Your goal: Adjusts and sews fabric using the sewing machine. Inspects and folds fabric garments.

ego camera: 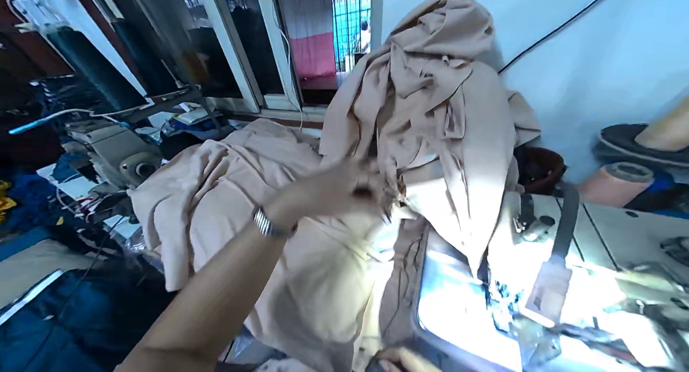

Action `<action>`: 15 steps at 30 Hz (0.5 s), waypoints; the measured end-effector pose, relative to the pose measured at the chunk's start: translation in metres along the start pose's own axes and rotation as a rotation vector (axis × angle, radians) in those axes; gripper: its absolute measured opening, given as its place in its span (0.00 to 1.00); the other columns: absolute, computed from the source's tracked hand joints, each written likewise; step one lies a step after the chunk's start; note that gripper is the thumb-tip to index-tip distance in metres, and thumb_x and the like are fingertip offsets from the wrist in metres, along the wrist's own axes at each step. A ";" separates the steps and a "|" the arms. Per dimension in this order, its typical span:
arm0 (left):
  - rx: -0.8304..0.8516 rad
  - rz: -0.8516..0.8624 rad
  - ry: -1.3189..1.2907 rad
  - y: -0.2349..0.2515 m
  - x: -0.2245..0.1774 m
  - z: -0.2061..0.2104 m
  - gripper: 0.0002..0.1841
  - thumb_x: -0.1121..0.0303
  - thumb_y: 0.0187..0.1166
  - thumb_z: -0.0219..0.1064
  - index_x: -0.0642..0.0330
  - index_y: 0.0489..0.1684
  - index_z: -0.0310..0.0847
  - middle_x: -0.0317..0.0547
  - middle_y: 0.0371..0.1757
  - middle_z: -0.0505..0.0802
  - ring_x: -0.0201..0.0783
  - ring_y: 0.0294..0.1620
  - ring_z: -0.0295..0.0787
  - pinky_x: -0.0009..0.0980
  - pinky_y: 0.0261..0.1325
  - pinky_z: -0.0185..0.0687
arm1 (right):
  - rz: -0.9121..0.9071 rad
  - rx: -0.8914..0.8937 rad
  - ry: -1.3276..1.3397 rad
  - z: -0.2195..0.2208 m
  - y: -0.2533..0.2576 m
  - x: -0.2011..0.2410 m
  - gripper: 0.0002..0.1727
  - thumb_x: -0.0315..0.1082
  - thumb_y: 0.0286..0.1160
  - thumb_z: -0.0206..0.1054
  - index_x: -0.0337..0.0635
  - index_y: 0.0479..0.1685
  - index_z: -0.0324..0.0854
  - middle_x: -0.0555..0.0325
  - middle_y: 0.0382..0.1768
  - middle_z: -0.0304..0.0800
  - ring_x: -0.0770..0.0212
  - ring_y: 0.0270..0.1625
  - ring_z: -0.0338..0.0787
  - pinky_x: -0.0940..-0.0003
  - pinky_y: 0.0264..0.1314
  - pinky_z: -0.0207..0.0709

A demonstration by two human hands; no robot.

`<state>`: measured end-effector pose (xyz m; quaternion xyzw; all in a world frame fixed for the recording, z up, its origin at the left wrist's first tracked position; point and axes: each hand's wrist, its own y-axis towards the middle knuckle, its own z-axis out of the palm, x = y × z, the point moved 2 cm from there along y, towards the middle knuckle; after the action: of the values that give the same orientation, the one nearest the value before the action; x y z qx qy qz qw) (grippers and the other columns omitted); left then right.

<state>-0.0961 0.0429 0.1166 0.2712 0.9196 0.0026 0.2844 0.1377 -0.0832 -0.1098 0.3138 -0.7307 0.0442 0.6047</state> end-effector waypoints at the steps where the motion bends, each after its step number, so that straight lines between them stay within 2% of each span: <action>1: 0.097 -0.063 -0.036 -0.029 0.004 0.032 0.06 0.69 0.76 0.73 0.62 0.31 0.88 0.38 0.28 0.89 0.28 0.29 0.82 0.29 0.35 0.80 | 0.013 0.000 -0.004 -0.001 0.000 0.002 0.11 0.26 0.80 0.63 0.28 0.43 0.90 0.47 0.36 0.94 0.63 0.37 0.93 0.66 0.49 0.87; 3: 0.168 -0.152 -0.024 -0.084 0.010 0.087 0.10 0.65 0.81 0.69 0.63 0.33 0.88 0.43 0.28 0.88 0.36 0.30 0.84 0.36 0.37 0.82 | 0.013 -0.014 0.000 -0.001 0.000 0.003 0.10 0.25 0.80 0.62 0.30 0.43 0.90 0.51 0.36 0.94 0.68 0.36 0.92 0.71 0.46 0.87; 5: 0.111 -0.209 -0.021 -0.131 0.014 0.123 0.15 0.62 0.88 0.61 0.67 0.38 0.85 0.52 0.35 0.89 0.46 0.38 0.87 0.45 0.47 0.84 | -0.022 -0.035 0.002 0.000 0.002 -0.001 0.11 0.26 0.80 0.62 0.31 0.42 0.90 0.53 0.36 0.95 0.71 0.35 0.92 0.73 0.44 0.88; 7: -0.109 -0.207 -0.102 -0.173 0.017 0.147 0.18 0.61 0.90 0.58 0.68 0.38 0.85 0.52 0.36 0.89 0.42 0.38 0.87 0.39 0.48 0.84 | -0.069 -0.053 -0.014 0.002 0.001 -0.004 0.11 0.30 0.81 0.63 0.34 0.41 0.90 0.56 0.36 0.94 0.73 0.35 0.90 0.76 0.43 0.87; 10: -0.405 -0.212 -0.277 -0.217 0.015 0.173 0.17 0.60 0.89 0.59 0.66 0.39 0.85 0.45 0.36 0.88 0.29 0.39 0.84 0.27 0.48 0.82 | -0.222 -0.099 -0.146 0.015 -0.003 -0.003 0.11 0.35 0.81 0.66 0.37 0.44 0.89 0.56 0.37 0.90 0.74 0.36 0.87 0.82 0.41 0.83; 12: -0.462 -0.199 -0.301 -0.231 0.012 0.189 0.16 0.59 0.88 0.61 0.64 0.41 0.87 0.44 0.40 0.91 0.29 0.45 0.87 0.28 0.55 0.84 | -0.303 -0.110 -0.311 0.030 -0.008 0.003 0.09 0.32 0.78 0.65 0.40 0.49 0.89 0.53 0.40 0.90 0.68 0.38 0.88 0.78 0.42 0.85; 15: -0.417 -0.197 -0.198 -0.235 0.010 0.204 0.16 0.59 0.88 0.61 0.62 0.42 0.89 0.46 0.41 0.92 0.36 0.47 0.89 0.34 0.58 0.84 | -0.384 -0.095 -0.552 0.049 -0.015 0.009 0.11 0.31 0.74 0.63 0.48 0.48 0.90 0.53 0.42 0.89 0.59 0.44 0.90 0.66 0.46 0.86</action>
<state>-0.1127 -0.1829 -0.0970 0.1145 0.8889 0.1381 0.4216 0.1027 -0.1209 -0.1195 0.4174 -0.7956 -0.1914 0.3952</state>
